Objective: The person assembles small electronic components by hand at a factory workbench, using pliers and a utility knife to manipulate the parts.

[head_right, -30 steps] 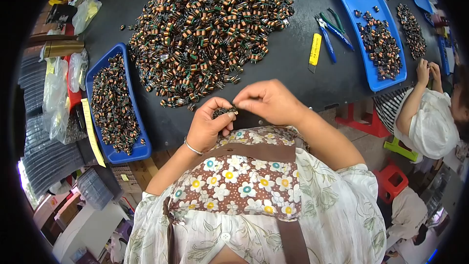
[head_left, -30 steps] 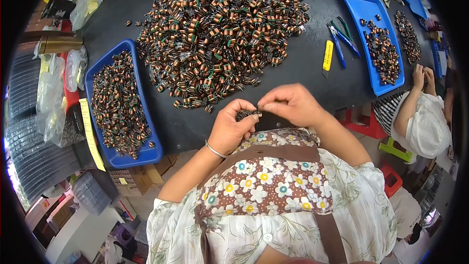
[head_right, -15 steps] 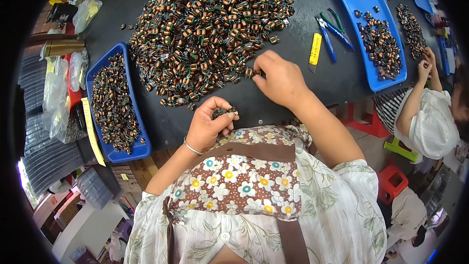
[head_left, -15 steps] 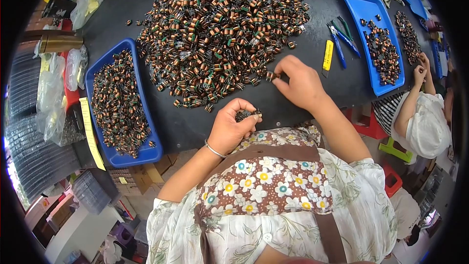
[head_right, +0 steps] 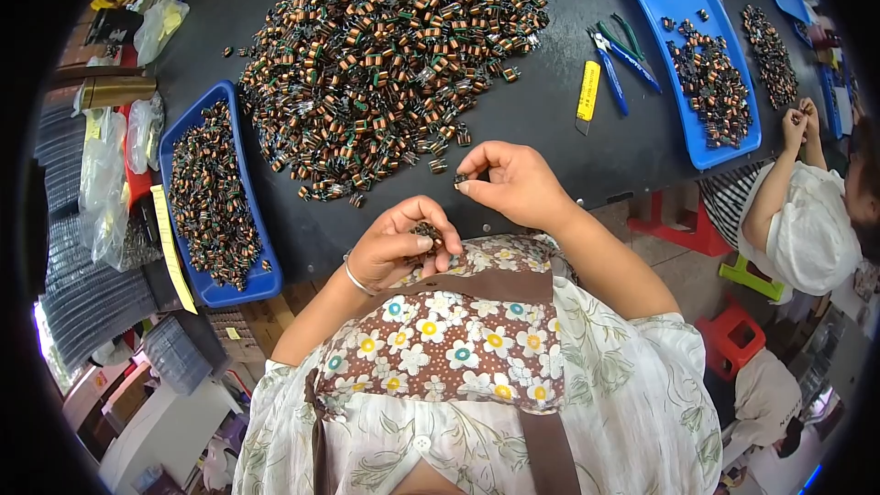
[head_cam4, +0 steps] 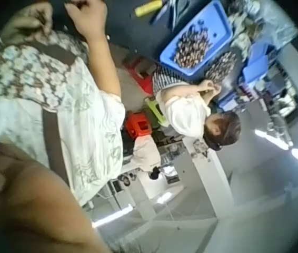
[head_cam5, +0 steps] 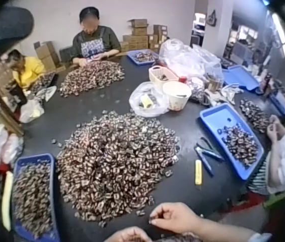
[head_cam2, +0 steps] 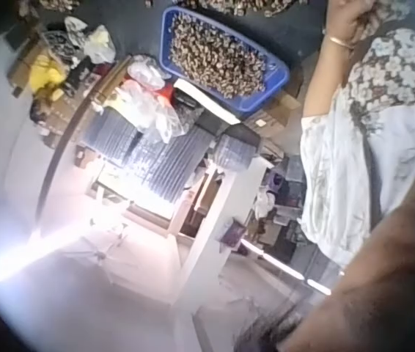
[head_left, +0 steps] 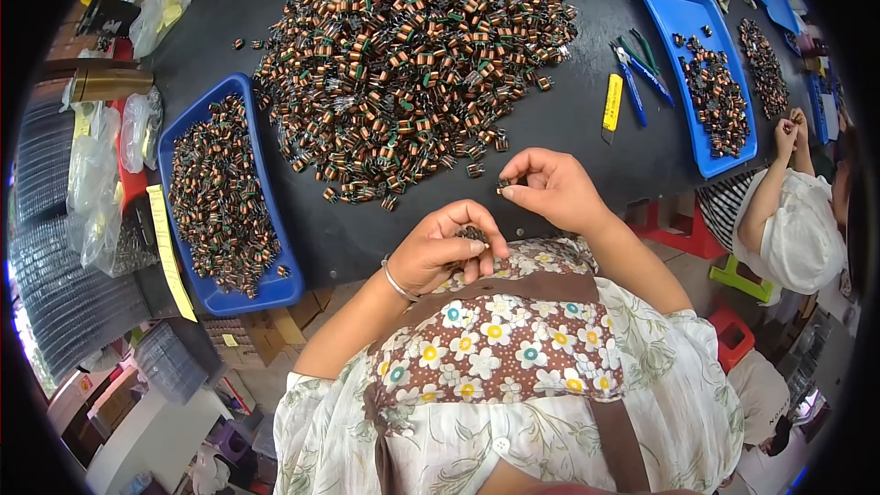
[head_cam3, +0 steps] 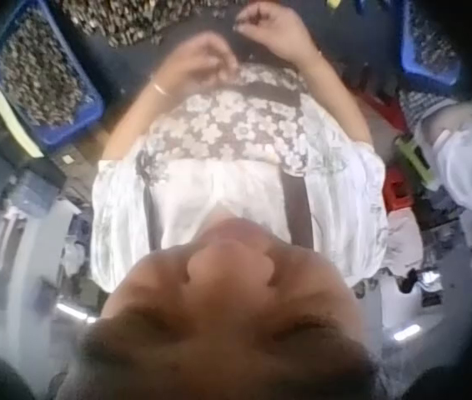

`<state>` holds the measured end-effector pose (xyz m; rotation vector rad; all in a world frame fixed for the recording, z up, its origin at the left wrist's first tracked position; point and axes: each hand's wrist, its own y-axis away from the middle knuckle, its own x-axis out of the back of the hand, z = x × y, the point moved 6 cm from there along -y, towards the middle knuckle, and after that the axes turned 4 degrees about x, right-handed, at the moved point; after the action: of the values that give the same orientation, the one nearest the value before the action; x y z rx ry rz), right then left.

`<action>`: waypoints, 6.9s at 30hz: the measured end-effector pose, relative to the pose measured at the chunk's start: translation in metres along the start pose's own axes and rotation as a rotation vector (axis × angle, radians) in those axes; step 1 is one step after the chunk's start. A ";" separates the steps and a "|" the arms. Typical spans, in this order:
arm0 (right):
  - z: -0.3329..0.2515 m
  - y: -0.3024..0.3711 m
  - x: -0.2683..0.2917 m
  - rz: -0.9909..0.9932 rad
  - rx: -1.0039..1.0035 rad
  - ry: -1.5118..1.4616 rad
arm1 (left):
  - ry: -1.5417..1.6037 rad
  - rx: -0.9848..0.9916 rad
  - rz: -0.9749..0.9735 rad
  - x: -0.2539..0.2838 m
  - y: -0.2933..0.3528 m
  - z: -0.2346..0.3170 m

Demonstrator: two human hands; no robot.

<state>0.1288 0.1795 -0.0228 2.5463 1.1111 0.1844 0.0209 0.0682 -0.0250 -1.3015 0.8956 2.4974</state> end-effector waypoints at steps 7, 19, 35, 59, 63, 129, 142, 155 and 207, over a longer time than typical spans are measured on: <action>0.003 -0.002 -0.003 -0.034 0.025 -0.080 | 0.115 0.042 -0.036 0.016 -0.004 -0.014; -0.032 -0.008 0.000 0.084 0.344 0.362 | 0.134 0.096 0.090 0.011 -0.006 -0.007; -0.035 -0.016 0.010 0.247 0.463 0.721 | -0.027 0.039 0.282 0.012 -0.005 0.000; -0.027 -0.012 0.002 0.159 0.410 0.938 | -0.152 -0.054 0.457 0.017 -0.001 0.001; -0.024 -0.009 0.001 0.073 0.451 0.737 | -0.138 -0.061 0.458 0.019 0.001 0.001; -0.021 -0.016 -0.005 -0.027 0.312 0.336 | 0.117 -0.041 0.042 0.008 0.003 0.000; -0.024 -0.009 -0.019 -0.144 0.251 0.203 | 0.183 0.015 0.091 0.011 -0.001 -0.002; -0.025 -0.028 -0.007 0.176 0.491 0.917 | 0.224 0.002 0.087 0.018 0.000 -0.006; -0.046 -0.017 -0.009 0.115 0.501 0.888 | 0.169 -0.021 0.160 0.017 0.003 -0.002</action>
<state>0.0996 0.1958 0.0138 3.0431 1.4229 1.3166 0.0107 0.0629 -0.0385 -1.5224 1.0524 2.5503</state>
